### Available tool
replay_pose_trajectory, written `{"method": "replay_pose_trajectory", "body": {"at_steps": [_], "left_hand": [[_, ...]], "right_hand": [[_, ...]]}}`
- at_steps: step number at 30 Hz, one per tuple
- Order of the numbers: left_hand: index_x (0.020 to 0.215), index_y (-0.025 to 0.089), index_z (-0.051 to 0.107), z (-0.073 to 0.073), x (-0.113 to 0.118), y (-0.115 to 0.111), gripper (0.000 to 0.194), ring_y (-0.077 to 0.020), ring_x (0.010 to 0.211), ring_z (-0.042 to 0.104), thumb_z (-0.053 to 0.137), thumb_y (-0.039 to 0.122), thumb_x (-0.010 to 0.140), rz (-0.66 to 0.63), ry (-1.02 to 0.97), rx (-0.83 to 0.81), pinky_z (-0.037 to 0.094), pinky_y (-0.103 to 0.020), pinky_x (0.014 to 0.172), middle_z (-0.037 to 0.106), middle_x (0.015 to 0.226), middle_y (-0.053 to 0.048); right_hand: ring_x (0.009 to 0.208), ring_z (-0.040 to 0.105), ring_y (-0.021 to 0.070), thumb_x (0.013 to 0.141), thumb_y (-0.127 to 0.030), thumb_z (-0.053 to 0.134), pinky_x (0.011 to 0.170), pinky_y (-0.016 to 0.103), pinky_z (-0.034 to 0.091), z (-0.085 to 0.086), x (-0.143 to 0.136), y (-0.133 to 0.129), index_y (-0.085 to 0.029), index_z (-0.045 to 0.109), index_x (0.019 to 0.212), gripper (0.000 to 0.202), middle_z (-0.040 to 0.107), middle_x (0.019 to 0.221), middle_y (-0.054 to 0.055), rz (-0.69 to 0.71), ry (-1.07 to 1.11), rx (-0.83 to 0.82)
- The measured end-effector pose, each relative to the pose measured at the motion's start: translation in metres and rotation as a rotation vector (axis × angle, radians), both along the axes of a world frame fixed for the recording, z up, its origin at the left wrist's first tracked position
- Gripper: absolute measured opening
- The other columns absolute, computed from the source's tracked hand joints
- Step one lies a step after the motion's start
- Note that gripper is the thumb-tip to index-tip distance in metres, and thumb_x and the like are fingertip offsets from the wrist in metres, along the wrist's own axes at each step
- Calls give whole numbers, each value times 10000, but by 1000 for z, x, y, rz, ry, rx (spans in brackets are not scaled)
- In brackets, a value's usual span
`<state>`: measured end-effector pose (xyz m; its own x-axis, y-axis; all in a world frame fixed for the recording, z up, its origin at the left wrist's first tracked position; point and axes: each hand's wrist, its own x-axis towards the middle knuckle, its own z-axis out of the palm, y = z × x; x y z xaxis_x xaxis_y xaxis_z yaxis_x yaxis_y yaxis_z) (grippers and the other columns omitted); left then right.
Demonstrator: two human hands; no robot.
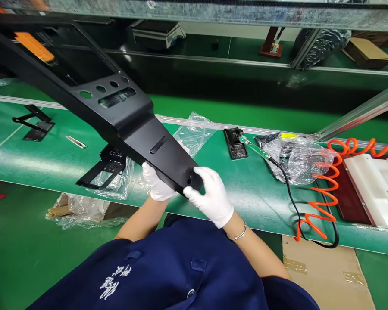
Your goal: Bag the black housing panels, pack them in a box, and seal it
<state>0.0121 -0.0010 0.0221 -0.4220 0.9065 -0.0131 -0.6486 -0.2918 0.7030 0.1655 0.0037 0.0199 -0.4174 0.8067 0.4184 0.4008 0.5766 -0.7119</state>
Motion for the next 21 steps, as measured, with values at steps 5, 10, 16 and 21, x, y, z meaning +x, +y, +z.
{"method": "replay_pose_trajectory", "body": {"at_steps": [5,10,16,21], "left_hand": [[1240,309,659,-13,9,-4,734,-343,1197,625,530,814,724,12,13,79,520,-495,1040,723,1146,-61],[1180,248,682,-17,11,-8,797,-372,1215,606,481,856,706,-68,29,15,526,-521,1021,734,1034,-93],[1100,236,697,-16,9,-5,741,-327,1061,682,574,833,679,-15,39,63,566,-484,958,728,960,-68],[1089,274,707,-15,11,-6,743,-350,1099,665,545,861,664,28,93,75,556,-497,976,724,950,-73]], "right_hand": [[1017,637,298,795,-433,729,908,522,557,0,-13,-9,-201,497,1323,622,627,1146,135,-32,-15,48],[889,632,252,716,-347,765,823,471,584,1,-16,-7,-190,493,1317,677,606,1084,113,-24,-23,-59],[935,625,258,716,-291,776,879,497,564,-5,-16,-3,-194,416,1386,767,600,1085,98,-24,-3,-75],[895,615,255,688,-293,793,848,486,560,-4,-18,-5,-202,436,1370,775,594,1042,82,-28,-18,-69]]}}
